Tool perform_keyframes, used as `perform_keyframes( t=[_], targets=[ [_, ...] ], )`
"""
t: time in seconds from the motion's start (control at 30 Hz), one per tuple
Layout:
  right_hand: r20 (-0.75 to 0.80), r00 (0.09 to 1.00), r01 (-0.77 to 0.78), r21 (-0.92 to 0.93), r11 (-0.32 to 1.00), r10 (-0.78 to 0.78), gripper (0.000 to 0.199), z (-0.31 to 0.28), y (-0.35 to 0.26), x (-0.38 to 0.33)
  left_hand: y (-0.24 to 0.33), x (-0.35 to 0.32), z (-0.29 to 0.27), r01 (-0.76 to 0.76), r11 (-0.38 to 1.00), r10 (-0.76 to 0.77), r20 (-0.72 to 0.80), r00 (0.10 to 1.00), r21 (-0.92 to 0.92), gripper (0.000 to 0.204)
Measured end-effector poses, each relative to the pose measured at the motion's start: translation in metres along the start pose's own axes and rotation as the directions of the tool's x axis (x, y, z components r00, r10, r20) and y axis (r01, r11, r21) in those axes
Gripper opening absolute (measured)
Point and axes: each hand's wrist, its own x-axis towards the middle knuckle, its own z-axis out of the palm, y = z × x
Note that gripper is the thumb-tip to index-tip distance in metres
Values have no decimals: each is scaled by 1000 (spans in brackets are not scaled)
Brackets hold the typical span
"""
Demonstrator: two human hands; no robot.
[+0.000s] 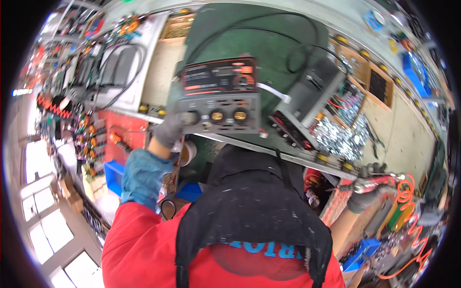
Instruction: The recorder is assembling the front panel and internal wiring components of an industrial welding machine.
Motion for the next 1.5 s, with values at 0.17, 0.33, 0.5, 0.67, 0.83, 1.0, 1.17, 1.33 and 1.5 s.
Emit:
perform_keyframes(
  t=[0.17,0.33,0.5,0.67,0.83,1.0,1.17,1.33,1.5],
  targets=[
    [473,881,-276,447,851,38,32,203,60,-3,7,2,-1,7,999,-3,74,997,-50,61],
    [547,775,-559,356,749,318,42,319,162,-33,13,5,0,52,956,13,218,976,-289,50],
    [646,648,-684,259,682,404,48,359,245,-42,5,7,-10,115,947,1,360,933,-299,36],
    [492,794,-488,167,857,357,45,357,264,-39,-3,14,-12,40,952,60,311,948,-304,42],
    [523,786,-460,140,877,329,42,357,262,-44,-1,19,-30,82,971,25,438,898,-225,53],
    [385,884,-305,43,951,266,59,365,264,-48,-35,28,-104,-132,990,111,324,939,42,56],
    [322,908,-274,-23,961,267,66,368,264,-49,-110,44,-254,646,431,-235,-613,755,630,31],
    [448,799,-495,110,862,402,55,365,263,-52,-163,69,-273,553,-119,-328,-558,762,825,17],
    [363,887,-335,83,938,285,48,364,263,-55,-170,72,-263,590,-15,-295,-568,768,807,20]
  ],
)
